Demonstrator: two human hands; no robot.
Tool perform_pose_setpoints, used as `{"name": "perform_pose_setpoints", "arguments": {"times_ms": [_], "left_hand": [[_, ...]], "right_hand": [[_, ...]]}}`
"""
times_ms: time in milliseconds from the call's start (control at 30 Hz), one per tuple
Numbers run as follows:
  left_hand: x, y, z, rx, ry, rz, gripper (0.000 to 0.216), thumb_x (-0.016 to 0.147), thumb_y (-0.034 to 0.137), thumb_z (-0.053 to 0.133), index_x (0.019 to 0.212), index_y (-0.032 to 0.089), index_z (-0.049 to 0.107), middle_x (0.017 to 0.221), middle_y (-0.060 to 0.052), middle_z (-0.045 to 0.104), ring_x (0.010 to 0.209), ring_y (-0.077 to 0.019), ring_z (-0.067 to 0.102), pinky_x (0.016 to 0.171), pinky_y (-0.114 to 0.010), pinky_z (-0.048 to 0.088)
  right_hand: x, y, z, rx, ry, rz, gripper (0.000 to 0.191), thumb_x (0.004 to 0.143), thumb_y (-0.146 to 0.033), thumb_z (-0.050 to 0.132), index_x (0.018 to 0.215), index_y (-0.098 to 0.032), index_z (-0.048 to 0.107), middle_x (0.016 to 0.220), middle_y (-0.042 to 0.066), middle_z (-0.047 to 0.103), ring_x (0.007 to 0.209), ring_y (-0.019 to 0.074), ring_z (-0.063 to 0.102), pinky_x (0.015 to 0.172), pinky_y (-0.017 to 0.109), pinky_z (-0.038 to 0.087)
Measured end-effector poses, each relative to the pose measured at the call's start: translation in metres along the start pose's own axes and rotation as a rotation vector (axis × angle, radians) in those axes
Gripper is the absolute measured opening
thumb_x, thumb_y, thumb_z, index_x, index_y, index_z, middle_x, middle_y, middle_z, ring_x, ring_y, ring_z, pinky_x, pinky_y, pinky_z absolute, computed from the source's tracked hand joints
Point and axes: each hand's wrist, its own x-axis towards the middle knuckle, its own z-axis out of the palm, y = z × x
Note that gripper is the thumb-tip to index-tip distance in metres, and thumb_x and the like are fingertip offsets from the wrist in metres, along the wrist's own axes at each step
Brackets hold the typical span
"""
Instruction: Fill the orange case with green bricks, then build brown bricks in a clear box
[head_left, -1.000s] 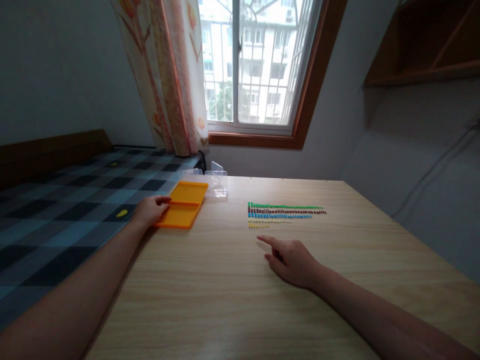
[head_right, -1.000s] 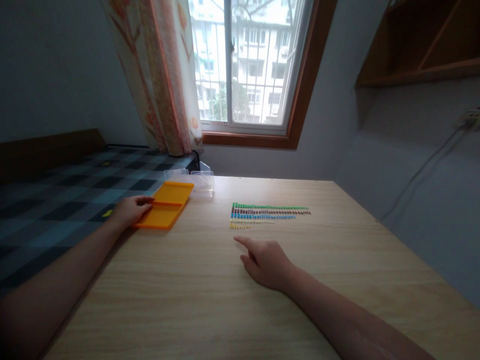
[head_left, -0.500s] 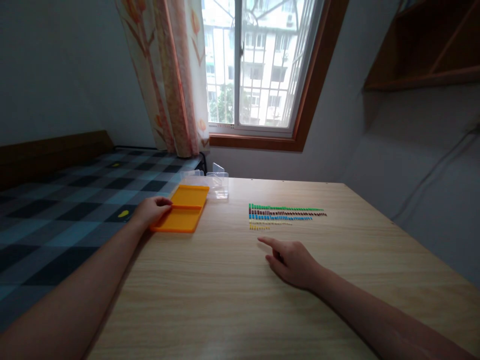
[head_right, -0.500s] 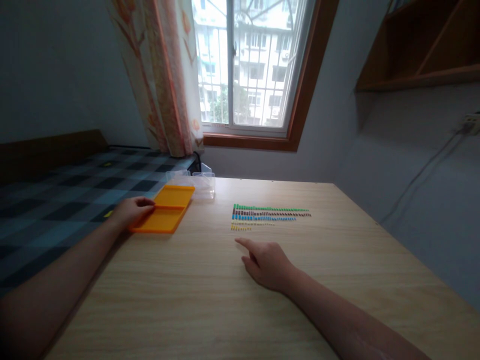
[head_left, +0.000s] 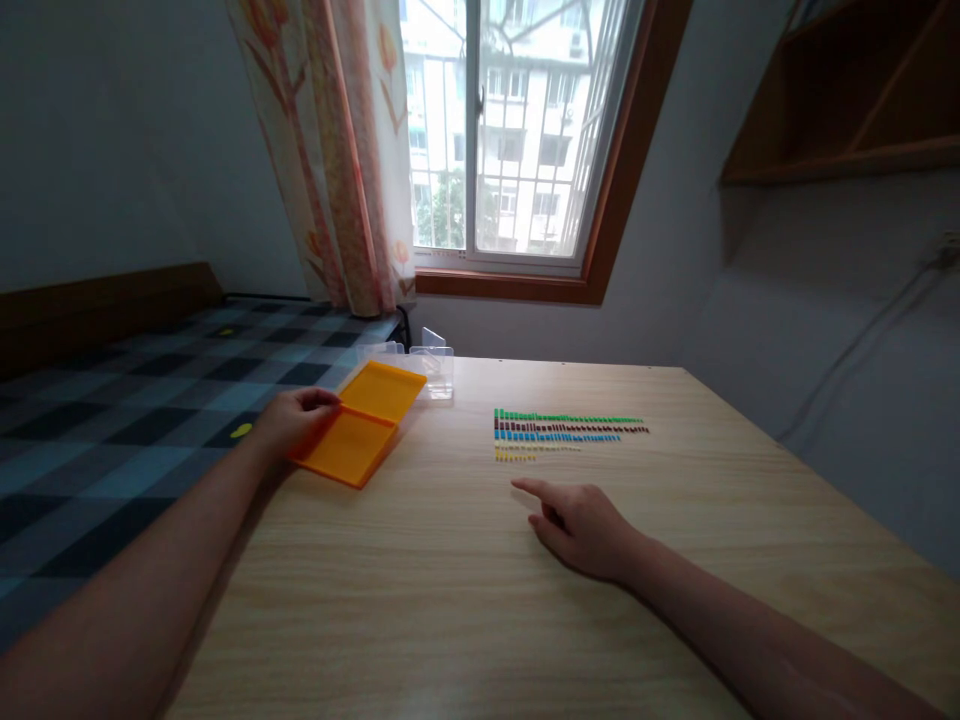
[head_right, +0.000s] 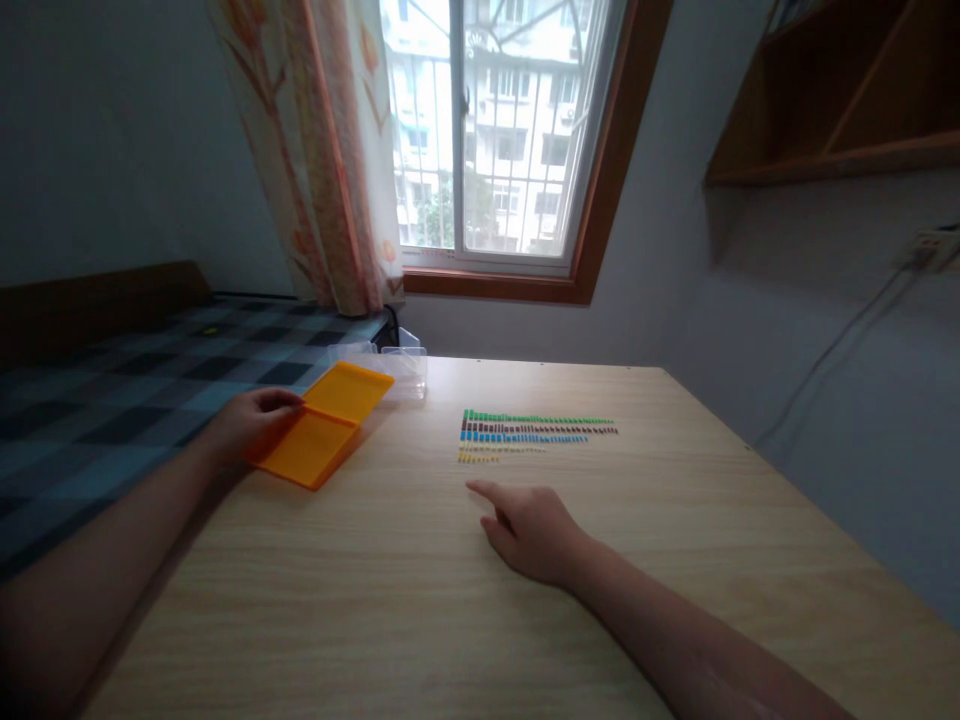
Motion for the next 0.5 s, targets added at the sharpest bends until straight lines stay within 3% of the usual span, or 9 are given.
{"name": "perform_pose_setpoints", "arguments": {"times_ms": [200, 333, 500], "left_hand": [[-0.009, 0.025, 0.001, -0.196, -0.119, -0.045, 0.062, 0.056, 0.061, 0.084, 0.093, 0.014, 0.068, 0.080, -0.002, 0.073, 0.075, -0.0196, 0.066, 0.067, -0.028, 0.055], [-0.021, 0.056, 0.009, -0.319, -0.196, -0.035, 0.054, 0.050, 0.053, 0.088, 0.088, 0.018, 0.070, 0.079, -0.002, 0.073, 0.069, -0.0194, 0.066, 0.062, -0.029, 0.054], [-0.060, 0.107, 0.041, -0.276, -0.513, 0.101, 0.038, 0.060, 0.049, 0.081, 0.082, 0.020, 0.073, 0.081, -0.002, 0.073, 0.075, -0.0189, 0.065, 0.070, -0.029, 0.052]], "right_hand": [[0.002, 0.007, 0.001, 0.420, 0.154, 0.067, 0.041, 0.093, -0.030, 0.057, 0.130, -0.016, 0.068, 0.064, -0.004, 0.051, 0.057, 0.0108, 0.044, 0.058, 0.025, 0.037], [0.004, 0.008, -0.002, 0.737, 0.242, 0.195, 0.048, 0.092, -0.043, 0.062, 0.132, -0.016, 0.065, 0.069, -0.005, 0.049, 0.052, 0.0096, 0.046, 0.049, 0.023, 0.038], [0.004, 0.008, -0.022, 1.043, 0.158, 0.364, 0.067, 0.090, -0.061, 0.062, 0.143, -0.022, 0.052, 0.082, 0.000, 0.060, 0.055, 0.0146, 0.063, 0.038, 0.023, 0.047]]}}
